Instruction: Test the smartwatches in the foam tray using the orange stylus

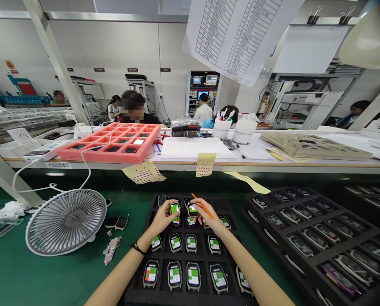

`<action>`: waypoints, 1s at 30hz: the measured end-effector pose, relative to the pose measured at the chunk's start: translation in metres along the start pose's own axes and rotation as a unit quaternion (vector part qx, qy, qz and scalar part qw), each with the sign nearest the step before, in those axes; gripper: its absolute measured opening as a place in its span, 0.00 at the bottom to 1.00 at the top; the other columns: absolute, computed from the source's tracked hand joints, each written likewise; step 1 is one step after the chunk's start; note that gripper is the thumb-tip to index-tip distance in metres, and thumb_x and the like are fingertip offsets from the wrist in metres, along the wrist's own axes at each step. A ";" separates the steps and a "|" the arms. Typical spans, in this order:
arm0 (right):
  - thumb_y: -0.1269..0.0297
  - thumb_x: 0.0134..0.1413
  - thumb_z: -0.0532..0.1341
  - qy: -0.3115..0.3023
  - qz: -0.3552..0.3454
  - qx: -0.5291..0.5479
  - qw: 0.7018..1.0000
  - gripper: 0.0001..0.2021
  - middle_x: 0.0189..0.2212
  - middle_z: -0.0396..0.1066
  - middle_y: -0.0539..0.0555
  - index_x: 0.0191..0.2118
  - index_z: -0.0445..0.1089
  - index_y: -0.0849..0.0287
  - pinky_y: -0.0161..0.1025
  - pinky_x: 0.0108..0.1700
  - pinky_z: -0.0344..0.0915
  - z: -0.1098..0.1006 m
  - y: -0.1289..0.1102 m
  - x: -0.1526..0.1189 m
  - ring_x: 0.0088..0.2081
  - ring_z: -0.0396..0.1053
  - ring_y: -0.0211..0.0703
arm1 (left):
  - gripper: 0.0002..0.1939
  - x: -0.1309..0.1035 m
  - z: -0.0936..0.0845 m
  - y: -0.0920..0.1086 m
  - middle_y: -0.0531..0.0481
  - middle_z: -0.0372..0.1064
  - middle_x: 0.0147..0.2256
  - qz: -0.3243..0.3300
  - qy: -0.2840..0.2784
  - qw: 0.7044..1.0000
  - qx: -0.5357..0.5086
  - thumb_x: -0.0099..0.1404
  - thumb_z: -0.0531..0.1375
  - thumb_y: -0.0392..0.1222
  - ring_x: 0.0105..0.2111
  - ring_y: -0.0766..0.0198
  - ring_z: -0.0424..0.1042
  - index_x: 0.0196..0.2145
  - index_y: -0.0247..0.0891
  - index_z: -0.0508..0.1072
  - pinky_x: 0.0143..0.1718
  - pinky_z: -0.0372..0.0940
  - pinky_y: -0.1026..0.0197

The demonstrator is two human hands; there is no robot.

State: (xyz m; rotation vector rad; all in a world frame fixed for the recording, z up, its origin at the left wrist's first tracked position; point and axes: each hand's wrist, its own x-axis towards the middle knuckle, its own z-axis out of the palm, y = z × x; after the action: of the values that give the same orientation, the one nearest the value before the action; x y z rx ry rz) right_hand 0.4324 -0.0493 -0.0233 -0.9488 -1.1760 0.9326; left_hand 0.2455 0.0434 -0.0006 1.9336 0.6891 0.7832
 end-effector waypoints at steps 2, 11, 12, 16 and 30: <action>0.49 0.54 0.58 -0.001 -0.005 0.005 1.000 0.19 0.31 0.62 0.51 0.43 0.62 0.59 0.29 0.17 0.55 0.000 0.000 0.000 0.21 0.69 0.35 | 0.26 -0.001 0.000 0.001 0.43 0.68 0.40 0.002 -0.010 1.000 0.008 0.55 0.62 0.50 0.38 0.60 0.69 0.48 0.35 0.63 0.32 0.63 0.65; 0.52 0.51 0.62 -0.020 -0.019 0.014 1.000 0.20 0.38 0.65 0.55 0.45 0.60 0.58 0.29 0.18 0.59 -0.001 0.005 0.001 0.24 0.70 0.37 | 0.28 0.001 -0.003 0.000 0.51 0.63 0.28 -0.020 0.011 1.000 0.004 0.62 0.53 0.62 0.21 0.69 0.60 0.48 0.36 0.67 0.23 0.57 0.65; 0.52 0.52 0.61 -0.020 -0.018 0.015 1.000 0.19 0.38 0.65 0.55 0.45 0.61 0.58 0.30 0.19 0.59 -0.001 0.005 0.001 0.24 0.71 0.37 | 0.28 0.001 -0.004 0.000 0.52 0.62 0.28 -0.023 0.015 1.000 0.005 0.62 0.52 0.62 0.20 0.70 0.59 0.48 0.36 0.68 0.23 0.57 0.65; 0.50 0.55 0.58 -0.002 -0.009 0.018 1.000 0.18 0.33 0.64 0.52 0.44 0.63 0.59 0.30 0.18 0.57 -0.002 0.004 0.002 0.23 0.70 0.38 | 0.28 0.002 -0.005 -0.001 0.50 0.64 0.31 -0.024 0.017 1.000 0.007 0.61 0.52 0.63 0.20 0.70 0.59 0.47 0.37 0.69 0.23 0.57 0.65; 0.51 0.54 0.59 -0.041 -0.032 0.028 0.998 0.21 0.47 0.60 0.59 0.49 0.56 0.55 0.31 0.22 0.64 0.001 -0.003 -0.002 0.31 0.71 0.38 | 0.30 0.002 -0.004 0.004 0.48 0.65 0.34 -0.036 0.032 0.999 -0.006 0.59 0.52 0.64 0.20 0.71 0.58 0.45 0.35 0.70 0.22 0.57 0.66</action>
State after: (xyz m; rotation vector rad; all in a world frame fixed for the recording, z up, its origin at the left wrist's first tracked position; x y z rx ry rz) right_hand 0.4317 -0.0516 -0.0214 -0.8300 -1.2364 0.9553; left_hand 0.2445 0.0448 0.0048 1.8701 0.7869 0.8050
